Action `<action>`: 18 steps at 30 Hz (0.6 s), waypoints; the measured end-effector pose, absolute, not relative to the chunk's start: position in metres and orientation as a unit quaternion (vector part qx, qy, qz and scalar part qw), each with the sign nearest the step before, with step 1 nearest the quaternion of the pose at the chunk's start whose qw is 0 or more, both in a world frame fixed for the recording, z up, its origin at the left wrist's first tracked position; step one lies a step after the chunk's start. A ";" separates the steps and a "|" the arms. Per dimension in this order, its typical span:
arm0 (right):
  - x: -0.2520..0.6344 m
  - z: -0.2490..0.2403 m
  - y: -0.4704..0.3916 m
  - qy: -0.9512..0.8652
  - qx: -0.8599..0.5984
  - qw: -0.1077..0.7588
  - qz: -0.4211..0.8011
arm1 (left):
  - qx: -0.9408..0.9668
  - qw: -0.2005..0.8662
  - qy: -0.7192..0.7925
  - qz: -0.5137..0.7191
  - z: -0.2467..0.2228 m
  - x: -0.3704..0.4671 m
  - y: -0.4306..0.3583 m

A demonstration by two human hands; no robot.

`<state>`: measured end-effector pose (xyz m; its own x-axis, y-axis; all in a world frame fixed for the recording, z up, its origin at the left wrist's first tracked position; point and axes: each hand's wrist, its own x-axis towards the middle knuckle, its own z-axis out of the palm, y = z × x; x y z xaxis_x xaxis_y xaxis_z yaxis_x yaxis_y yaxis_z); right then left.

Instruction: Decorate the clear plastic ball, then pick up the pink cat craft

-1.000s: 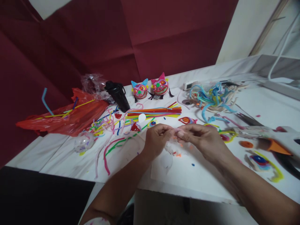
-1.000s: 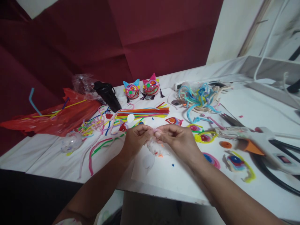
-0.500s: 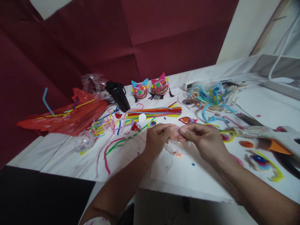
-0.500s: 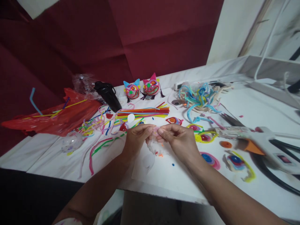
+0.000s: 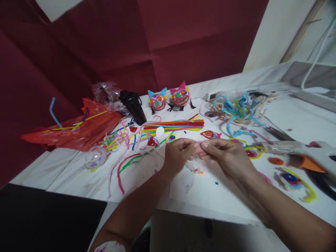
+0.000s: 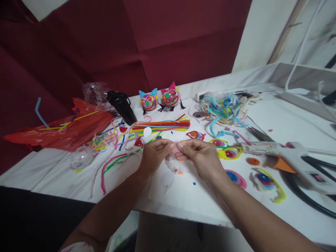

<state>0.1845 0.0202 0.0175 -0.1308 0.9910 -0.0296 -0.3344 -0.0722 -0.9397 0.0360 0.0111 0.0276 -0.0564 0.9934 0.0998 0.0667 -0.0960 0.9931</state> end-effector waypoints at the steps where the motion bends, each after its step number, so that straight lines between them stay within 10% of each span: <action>1: 0.184 0.018 0.021 -0.428 -0.380 0.528 0.628 | 0.521 0.445 0.511 0.519 0.028 0.036 0.011; 18: 0.191 0.021 0.024 -0.479 -0.345 0.458 0.664 | 0.471 0.494 0.482 0.550 0.029 0.032 0.014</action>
<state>0.1911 0.0240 0.0209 -0.3418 0.9396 -0.0190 -0.2781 -0.1204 -0.9530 0.0324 0.0136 0.0287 -0.0692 0.9967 0.0428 -0.0891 -0.0489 0.9948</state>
